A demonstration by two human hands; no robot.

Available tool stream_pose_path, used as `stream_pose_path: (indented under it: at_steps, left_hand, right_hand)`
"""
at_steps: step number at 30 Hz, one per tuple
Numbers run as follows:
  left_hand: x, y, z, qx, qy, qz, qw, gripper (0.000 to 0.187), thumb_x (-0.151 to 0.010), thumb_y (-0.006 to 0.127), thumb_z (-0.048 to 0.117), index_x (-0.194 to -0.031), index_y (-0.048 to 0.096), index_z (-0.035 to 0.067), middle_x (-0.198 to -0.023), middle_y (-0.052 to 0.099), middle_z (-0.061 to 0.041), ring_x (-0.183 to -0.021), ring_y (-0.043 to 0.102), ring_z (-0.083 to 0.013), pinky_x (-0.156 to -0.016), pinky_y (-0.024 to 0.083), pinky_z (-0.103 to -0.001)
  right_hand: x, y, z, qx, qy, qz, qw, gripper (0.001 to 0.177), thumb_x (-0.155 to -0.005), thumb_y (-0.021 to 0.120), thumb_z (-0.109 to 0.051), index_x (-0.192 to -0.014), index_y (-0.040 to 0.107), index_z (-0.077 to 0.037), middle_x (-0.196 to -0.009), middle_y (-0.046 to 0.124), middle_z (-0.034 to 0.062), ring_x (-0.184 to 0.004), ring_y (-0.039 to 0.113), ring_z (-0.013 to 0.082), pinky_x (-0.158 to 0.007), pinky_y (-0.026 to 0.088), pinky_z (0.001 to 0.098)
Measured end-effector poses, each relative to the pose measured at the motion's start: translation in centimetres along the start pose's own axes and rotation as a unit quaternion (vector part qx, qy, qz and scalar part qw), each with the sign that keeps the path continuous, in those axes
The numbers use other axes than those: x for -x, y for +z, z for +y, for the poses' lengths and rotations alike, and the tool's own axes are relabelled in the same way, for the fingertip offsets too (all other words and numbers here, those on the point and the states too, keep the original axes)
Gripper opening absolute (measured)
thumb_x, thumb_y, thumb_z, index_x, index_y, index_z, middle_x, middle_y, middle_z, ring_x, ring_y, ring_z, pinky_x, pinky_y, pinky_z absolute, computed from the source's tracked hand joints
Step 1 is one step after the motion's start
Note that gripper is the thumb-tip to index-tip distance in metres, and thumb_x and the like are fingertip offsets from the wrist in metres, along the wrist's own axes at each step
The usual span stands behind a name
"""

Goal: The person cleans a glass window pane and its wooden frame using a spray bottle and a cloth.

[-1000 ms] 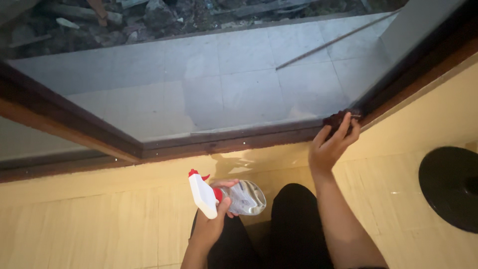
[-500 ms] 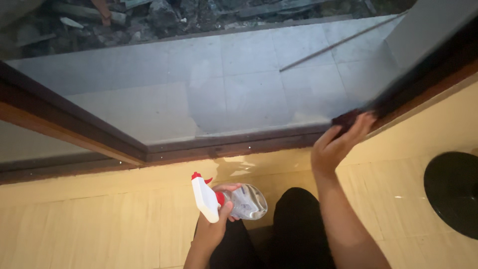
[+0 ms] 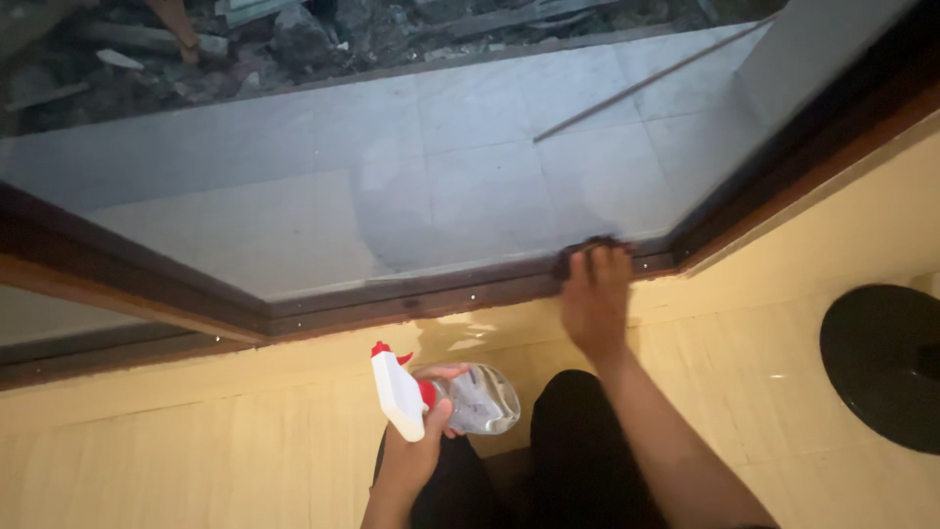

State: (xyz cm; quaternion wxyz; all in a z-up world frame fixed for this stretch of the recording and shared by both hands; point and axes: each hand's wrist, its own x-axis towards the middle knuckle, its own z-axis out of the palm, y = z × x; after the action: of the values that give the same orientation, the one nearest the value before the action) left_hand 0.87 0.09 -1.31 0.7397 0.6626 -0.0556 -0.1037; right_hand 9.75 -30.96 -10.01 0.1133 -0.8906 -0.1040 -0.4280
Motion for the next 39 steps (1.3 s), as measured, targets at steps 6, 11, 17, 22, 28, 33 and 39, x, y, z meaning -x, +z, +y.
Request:
stream_pose_path:
  at_steps: [6,11,17,22,28,33,39]
  left_hand:
    - [-0.4,0.2,-0.5,0.015,-0.032,0.006,0.999,0.031,-0.091,0.057,0.006,-0.121,0.062,0.005,-0.128,0.072,-0.012,-0.07,0.067,-0.0145,-0.058,0.051,-0.025]
    - [-0.3,1.2,0.3,0.007,-0.007,0.009,1.0,0.03,-0.091,0.057,0.006,-0.121,0.06,0.006,-0.13,0.072,-0.012,-0.078,0.067,-0.0114,-0.06,0.051,-0.025]
    - [-0.4,1.1,-0.1,0.019,0.003,0.037,0.999,0.03,-0.089,0.055,0.005,-0.119,0.058,0.007,-0.126,0.075,-0.013,-0.073,0.062,-0.0099,-0.059,0.05,-0.024]
    - [0.3,0.2,-1.0,0.09,0.017,0.06,0.994,0.028,-0.089,0.052,0.005,-0.117,0.054,0.007,-0.12,0.076,-0.015,-0.077,0.064,-0.0117,-0.059,0.051,-0.024]
    - [-0.5,-0.4,0.7,-0.09,0.09,0.063,0.99,0.025,-0.089,0.063,0.003,-0.114,0.063,0.003,-0.115,0.078,-0.014,-0.1,0.073,-0.018,-0.087,0.058,-0.031]
    - [-1.1,-0.1,4.6,-0.254,0.07,0.039,0.964,0.021,-0.085,0.076,0.016,-0.096,0.065,0.002,-0.113,0.08,-0.007,-0.075,0.076,-0.0192,-0.069,0.061,-0.032]
    - [-0.9,-0.9,7.0,-0.317,0.186,0.068,0.927,0.039,-0.087,0.076,0.021,-0.115,0.06,0.0,-0.108,0.071,-0.01,-0.091,0.074,-0.0264,-0.077,0.058,-0.034]
  right_hand:
    - [-8.2,-5.1,4.8,-0.002,0.094,0.144,0.985,0.058,-0.115,0.038,-0.011,-0.167,0.014,0.001,-0.174,0.003,0.0233,-0.16,0.005,0.043,-0.133,0.01,0.0556]
    - [-10.0,-6.3,4.7,-0.023,0.096,0.165,0.981,0.057,-0.115,0.036,-0.012,-0.166,0.015,0.001,-0.173,0.004,0.0259,-0.161,0.008,0.0427,-0.134,0.012,0.053]
    - [-1.6,-2.9,2.8,-0.049,0.144,0.055,0.987,0.064,-0.112,0.045,-0.005,-0.166,0.01,0.001,-0.17,0.004,0.0368,-0.161,0.009,0.0548,-0.134,0.016,0.0573]
    - [-1.1,-3.3,3.1,-0.057,0.148,0.039,0.987,0.063,-0.11,0.046,-0.004,-0.164,0.013,0.0,-0.169,0.006,0.0358,-0.16,0.009,0.0547,-0.132,0.016,0.0587]
    - [-10.2,-4.6,0.6,-0.065,0.131,0.173,0.974,0.059,-0.116,0.041,-0.005,-0.168,0.012,0.0,-0.171,0.002,0.0271,-0.16,0.004,0.046,-0.131,0.008,0.052]
    - [-8.7,-2.4,-3.6,-0.043,0.02,0.092,0.995,0.056,-0.107,0.05,-0.008,-0.159,0.029,0.002,-0.167,0.018,0.026,-0.158,0.011,0.048,-0.128,0.008,0.063]
    - [-1.7,-1.4,-1.1,0.007,-0.057,-0.013,0.998,0.057,-0.103,0.056,-0.01,-0.158,0.038,-0.009,-0.166,0.026,0.0186,-0.156,0.019,0.0442,-0.124,0.023,0.0659]
